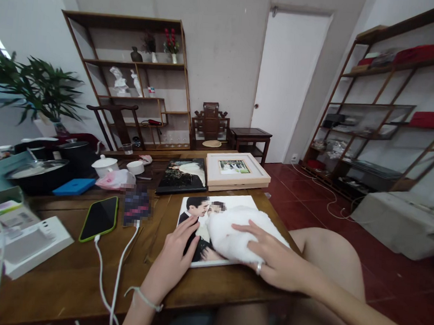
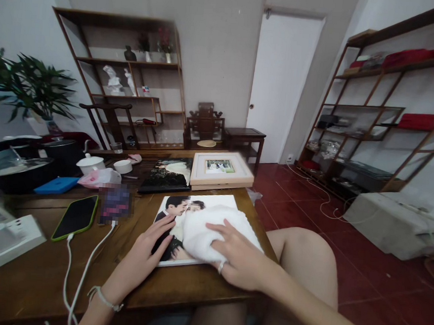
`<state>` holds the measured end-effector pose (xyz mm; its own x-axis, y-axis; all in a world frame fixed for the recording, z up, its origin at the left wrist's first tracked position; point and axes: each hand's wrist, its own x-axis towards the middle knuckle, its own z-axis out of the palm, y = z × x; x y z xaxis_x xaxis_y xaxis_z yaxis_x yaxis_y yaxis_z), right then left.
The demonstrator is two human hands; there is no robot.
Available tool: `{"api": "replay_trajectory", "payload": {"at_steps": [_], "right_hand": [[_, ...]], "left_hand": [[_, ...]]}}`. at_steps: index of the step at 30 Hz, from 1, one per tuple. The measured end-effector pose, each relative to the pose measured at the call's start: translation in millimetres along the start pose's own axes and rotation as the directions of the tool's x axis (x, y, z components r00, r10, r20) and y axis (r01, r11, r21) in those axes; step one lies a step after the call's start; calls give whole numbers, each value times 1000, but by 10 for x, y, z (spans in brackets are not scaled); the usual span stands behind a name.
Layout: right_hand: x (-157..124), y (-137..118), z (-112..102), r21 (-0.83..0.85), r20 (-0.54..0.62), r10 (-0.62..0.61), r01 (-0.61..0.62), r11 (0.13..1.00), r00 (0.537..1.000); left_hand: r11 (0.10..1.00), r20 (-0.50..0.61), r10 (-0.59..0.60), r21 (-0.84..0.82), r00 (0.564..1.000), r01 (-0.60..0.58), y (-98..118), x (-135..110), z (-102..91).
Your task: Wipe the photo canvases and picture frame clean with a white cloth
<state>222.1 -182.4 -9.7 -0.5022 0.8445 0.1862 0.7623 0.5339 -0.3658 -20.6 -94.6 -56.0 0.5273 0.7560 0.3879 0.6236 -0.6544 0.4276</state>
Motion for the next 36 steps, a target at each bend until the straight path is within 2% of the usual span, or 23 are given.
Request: {"api": "replay_trajectory", "payload": {"at_steps": [7, 11, 13, 16, 21, 25, 28, 36], "right_hand": [[509, 616, -85, -56, -101, 199, -205, 977, 975], [627, 702, -98, -54, -132, 235, -244, 968, 963], [572, 618, -85, -48, -123, 189, -196, 979, 974], [365, 359, -26, -25, -94, 110, -113, 993, 989], [-85, -182, 126, -5, -40, 134, -134, 991, 990], [-238, -352, 114, 45, 24, 73, -74, 996, 997], [-119, -218, 13, 27, 32, 86, -87, 996, 996], [558, 618, -122, -35, -79, 210, -214, 976, 974]], "left_hand": [[1000, -17, 25, -13, 1000, -25, 4, -10, -26], [1000, -23, 24, -13, 999, -24, 30, -3, -53], [1000, -28, 21, -17, 999, -21, 32, -3, -52], [1000, -33, 10, -24, 999, -11, 26, -4, -39], [999, -44, 9, -33, 999, -11, 28, 0, -28], [999, -43, 18, -32, 999, -19, 24, -4, -32], [999, -46, 38, -25, 998, -40, 14, -9, -32], [998, -51, 46, -38, 998, -48, 7, -6, -38]]}}
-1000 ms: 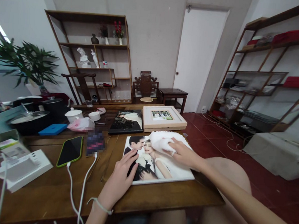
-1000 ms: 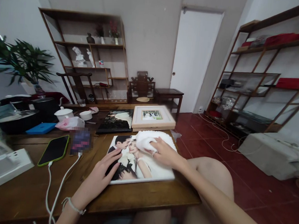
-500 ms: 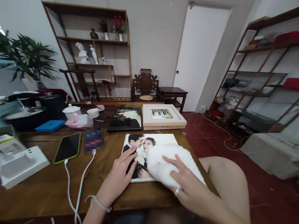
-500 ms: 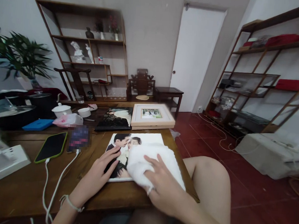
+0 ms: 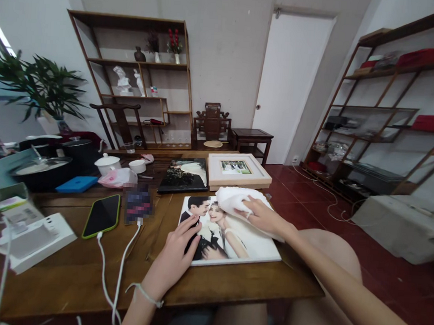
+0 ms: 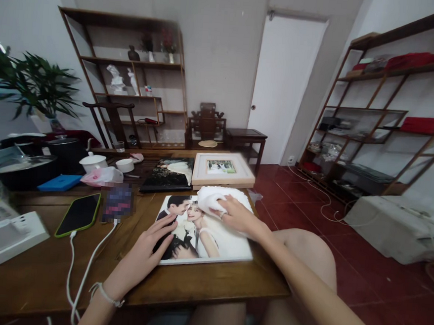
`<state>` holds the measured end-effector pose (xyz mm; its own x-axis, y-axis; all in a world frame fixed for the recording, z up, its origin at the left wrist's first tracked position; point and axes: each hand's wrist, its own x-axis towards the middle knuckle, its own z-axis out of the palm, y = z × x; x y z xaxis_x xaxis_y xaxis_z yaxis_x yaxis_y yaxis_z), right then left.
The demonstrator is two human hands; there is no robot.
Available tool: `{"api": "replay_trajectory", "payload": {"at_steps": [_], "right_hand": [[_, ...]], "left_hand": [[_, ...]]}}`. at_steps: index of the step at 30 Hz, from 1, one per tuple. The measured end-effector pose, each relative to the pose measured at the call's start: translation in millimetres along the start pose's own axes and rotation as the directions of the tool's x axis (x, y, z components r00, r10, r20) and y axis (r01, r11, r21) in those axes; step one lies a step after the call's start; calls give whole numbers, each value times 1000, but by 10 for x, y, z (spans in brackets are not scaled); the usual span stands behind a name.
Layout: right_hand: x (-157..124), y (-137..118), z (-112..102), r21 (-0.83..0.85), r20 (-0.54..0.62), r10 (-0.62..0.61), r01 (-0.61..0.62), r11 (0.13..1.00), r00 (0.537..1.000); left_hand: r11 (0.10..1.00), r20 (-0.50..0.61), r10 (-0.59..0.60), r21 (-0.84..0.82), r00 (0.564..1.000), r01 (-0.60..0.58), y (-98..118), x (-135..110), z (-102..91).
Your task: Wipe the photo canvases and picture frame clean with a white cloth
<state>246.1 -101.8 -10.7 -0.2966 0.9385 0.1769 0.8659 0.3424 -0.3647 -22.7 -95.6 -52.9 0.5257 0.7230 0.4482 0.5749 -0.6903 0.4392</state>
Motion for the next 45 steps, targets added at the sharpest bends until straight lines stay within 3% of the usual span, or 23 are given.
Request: {"api": "replay_trajectory", "payload": {"at_steps": [3, 6, 12, 16, 19, 24, 27, 30, 34, 41, 45], "right_hand": [[61, 38, 34, -27, -55, 9, -10, 1000, 998], [-108, -129, 67, -67, -52, -53, 50, 996, 997], [-737, -685, 67, -17, 87, -118, 120, 993, 989], [-899, -813, 56, 29, 147, -211, 209, 977, 966], [-746, -708, 41, -8, 147, -224, 227, 974, 964], [-169, -362, 21, -30, 41, -213, 214, 976, 976], [131, -211, 39, -39, -10, -137, 136, 990, 991], [222, -199, 78, -41, -57, -108, 106, 994, 993], [-28, -391, 172, -16, -51, -185, 184, 983, 981], [-798, -891, 282, 83, 36, -174, 170, 982, 984], [-789, -876, 184, 109, 53, -173, 166, 980, 984]], "left_hand": [[1000, 8, -11, 4, 1000, 11, -4, 5, 4], [1000, 13, -24, 14, 1000, 24, -8, 7, 16], [1000, -16, -2, 11, 1000, 2, 0, 3, 27], [1000, -18, -4, 10, 1000, 4, -3, -2, 27], [1000, -22, -3, 5, 1000, 3, -11, -4, 30], [1000, 21, -15, 26, 1000, 15, -17, -2, 21], [999, 44, -24, 37, 999, 23, -16, -6, 14], [999, 39, -29, 37, 999, 28, -16, -12, 16], [999, 14, -28, 19, 1000, 28, -7, -7, 25], [999, 36, -48, 13, 998, 48, 26, 3, 16], [998, 51, -56, 28, 997, 55, 28, 1, 9]]}}
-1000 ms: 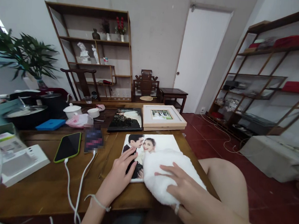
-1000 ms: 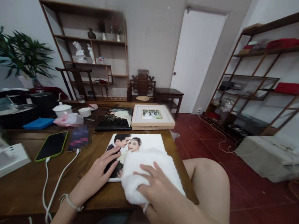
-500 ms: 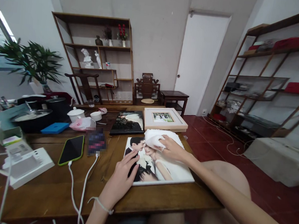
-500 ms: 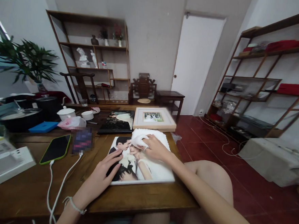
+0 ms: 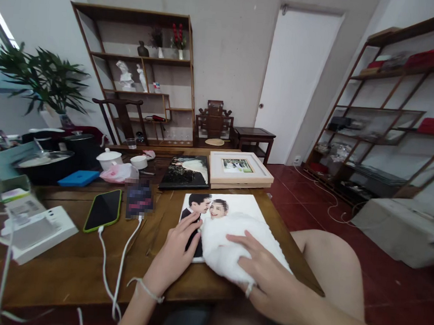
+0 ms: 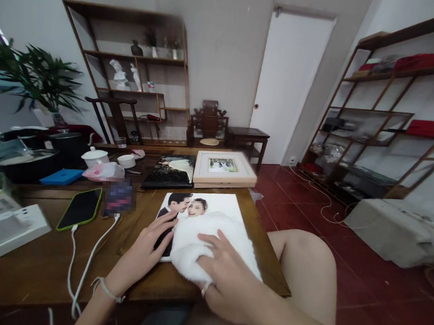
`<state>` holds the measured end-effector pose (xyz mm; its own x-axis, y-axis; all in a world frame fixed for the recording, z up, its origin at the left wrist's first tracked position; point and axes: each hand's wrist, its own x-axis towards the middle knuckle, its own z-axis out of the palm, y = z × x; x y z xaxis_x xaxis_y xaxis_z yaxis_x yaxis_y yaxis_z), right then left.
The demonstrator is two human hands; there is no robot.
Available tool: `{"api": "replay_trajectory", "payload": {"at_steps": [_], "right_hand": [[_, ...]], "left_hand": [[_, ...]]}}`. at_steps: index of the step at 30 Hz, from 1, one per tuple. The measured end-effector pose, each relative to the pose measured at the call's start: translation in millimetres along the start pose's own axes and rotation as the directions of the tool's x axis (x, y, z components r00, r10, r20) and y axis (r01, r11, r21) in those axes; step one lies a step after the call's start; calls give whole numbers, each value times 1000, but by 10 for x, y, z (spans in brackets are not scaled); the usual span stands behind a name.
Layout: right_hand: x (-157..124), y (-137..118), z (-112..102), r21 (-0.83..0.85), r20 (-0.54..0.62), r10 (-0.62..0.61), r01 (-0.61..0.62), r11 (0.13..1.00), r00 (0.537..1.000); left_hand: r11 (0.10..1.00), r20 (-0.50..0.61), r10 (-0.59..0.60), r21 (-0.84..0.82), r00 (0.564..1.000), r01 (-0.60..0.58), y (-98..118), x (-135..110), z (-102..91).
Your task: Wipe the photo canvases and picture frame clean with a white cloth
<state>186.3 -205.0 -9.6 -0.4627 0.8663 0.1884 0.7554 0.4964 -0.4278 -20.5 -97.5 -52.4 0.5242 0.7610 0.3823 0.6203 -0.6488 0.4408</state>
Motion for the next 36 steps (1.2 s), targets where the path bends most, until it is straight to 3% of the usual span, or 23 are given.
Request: {"api": "replay_trajectory", "payload": {"at_steps": [7, 12, 15, 18, 24, 27, 32, 36], "right_hand": [[743, 503, -121, -80, -118, 58, -67, 995, 991], [1089, 624, -128, -141, -128, 27, -45, 989, 991], [1013, 561, -92, -135, -150, 24, -45, 990, 988], [757, 426, -40, -100, -155, 28, -44, 994, 987], [90, 71, -61, -23, 5, 63, -63, 998, 998], [-83, 103, -124, -24, 11, 147, -147, 989, 989], [86, 591, -197, -87, -137, 309, -322, 943, 941], [499, 876, -237, -117, -221, 266, -297, 948, 938]], "left_hand": [[1000, -3, 20, -2, 1000, -20, -32, -13, 18], [999, -6, 32, -9, 999, -32, -47, 6, 27], [999, -3, 28, -18, 1000, -28, -38, 8, 24], [1000, 1, 16, -22, 1000, -16, -24, 6, 19], [1000, 17, -9, -16, 1000, 9, -12, -4, 12], [1000, 15, -9, -9, 1000, 9, -7, -18, 3], [1000, 3, -5, -10, 1000, 5, 2, -7, -4], [1000, 12, -18, -8, 1000, 18, 10, 4, 1]]}}
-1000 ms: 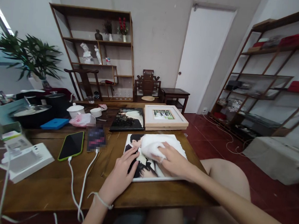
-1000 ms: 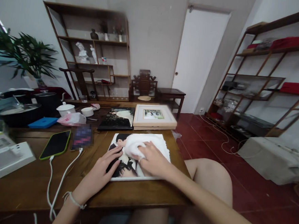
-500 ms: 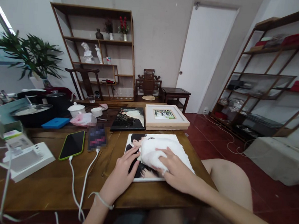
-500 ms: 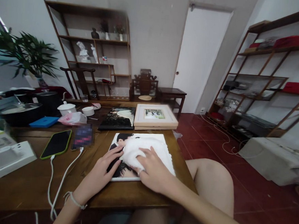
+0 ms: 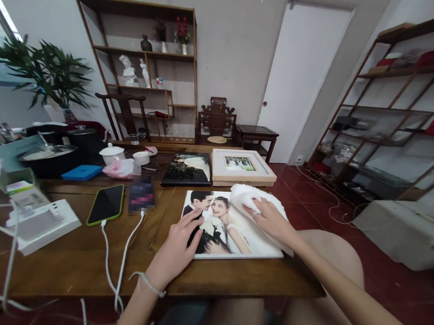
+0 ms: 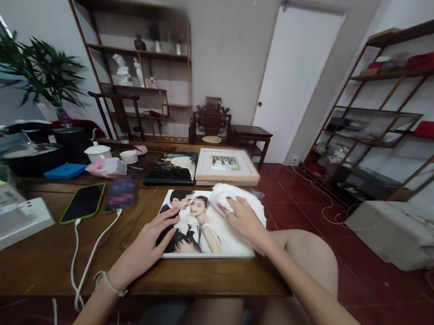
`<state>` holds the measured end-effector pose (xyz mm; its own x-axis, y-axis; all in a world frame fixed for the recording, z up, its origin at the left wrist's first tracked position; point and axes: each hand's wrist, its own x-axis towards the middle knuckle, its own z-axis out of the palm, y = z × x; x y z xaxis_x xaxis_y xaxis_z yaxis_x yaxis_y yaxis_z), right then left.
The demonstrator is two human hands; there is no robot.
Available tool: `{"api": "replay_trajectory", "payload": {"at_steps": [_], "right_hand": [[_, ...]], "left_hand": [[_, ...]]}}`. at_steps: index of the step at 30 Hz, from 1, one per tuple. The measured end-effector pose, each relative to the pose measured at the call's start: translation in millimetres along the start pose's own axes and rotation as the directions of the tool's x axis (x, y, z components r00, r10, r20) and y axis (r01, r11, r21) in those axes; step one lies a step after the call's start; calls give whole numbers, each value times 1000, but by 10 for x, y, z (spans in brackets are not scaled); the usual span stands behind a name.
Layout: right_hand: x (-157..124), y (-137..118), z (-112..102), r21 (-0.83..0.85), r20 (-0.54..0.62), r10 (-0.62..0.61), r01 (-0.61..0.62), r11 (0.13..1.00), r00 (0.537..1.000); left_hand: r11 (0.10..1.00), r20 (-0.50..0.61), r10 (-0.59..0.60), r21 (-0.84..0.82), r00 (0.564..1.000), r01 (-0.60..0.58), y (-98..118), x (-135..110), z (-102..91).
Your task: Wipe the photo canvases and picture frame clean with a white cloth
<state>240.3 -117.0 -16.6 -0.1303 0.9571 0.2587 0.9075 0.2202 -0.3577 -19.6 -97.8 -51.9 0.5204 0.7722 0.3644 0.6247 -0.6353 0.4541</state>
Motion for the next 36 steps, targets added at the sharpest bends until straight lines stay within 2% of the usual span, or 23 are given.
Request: {"api": "replay_trajectory", "payload": {"at_steps": [3, 6, 10, 15, 17, 20, 23, 26, 29, 32, 36], "right_hand": [[243, -91, 53, -35, -12, -95, 94, 995, 995], [284, -269, 97, -26, 53, -217, 219, 975, 975], [60, -526, 123, 62, 142, -347, 342, 938, 927], [-345, -735, 41, 199, 251, -543, 506, 839, 802], [-469, -746, -30, 243, 282, -557, 503, 829, 781], [-583, -669, -149, 255, 303, -463, 397, 882, 833], [-596, -478, -223, 204, 307, -286, 231, 951, 908], [-487, -250, -214, 130, 262, -99, 67, 989, 960], [-250, -123, -149, 119, 172, -6, -15, 993, 985], [71, -166, -59, 142, 89, -48, 35, 989, 995], [498, -400, 96, 157, 96, -254, 237, 959, 962]], "left_hand": [[1000, 22, -14, -12, 1000, 15, 18, -9, -11], [997, 19, -40, -66, 999, 41, 50, -24, -40], [984, -43, -58, -169, 997, 50, 81, -39, -67], [977, -98, -39, -212, 994, 17, 66, -38, -50], [979, -90, -39, -201, 995, 20, 57, -33, -43], [989, -44, -31, -145, 999, 24, 47, -24, -36], [998, 10, -11, -60, 1000, 12, 35, -14, -17], [1000, 33, -6, 7, 999, 6, 24, -6, 5], [1000, 33, 2, 30, 999, -3, 23, 1, 10], [999, 26, 16, 30, 1000, -17, 29, 7, 0], [1000, 29, 11, 24, 1000, -12, 32, 10, -6]]}}
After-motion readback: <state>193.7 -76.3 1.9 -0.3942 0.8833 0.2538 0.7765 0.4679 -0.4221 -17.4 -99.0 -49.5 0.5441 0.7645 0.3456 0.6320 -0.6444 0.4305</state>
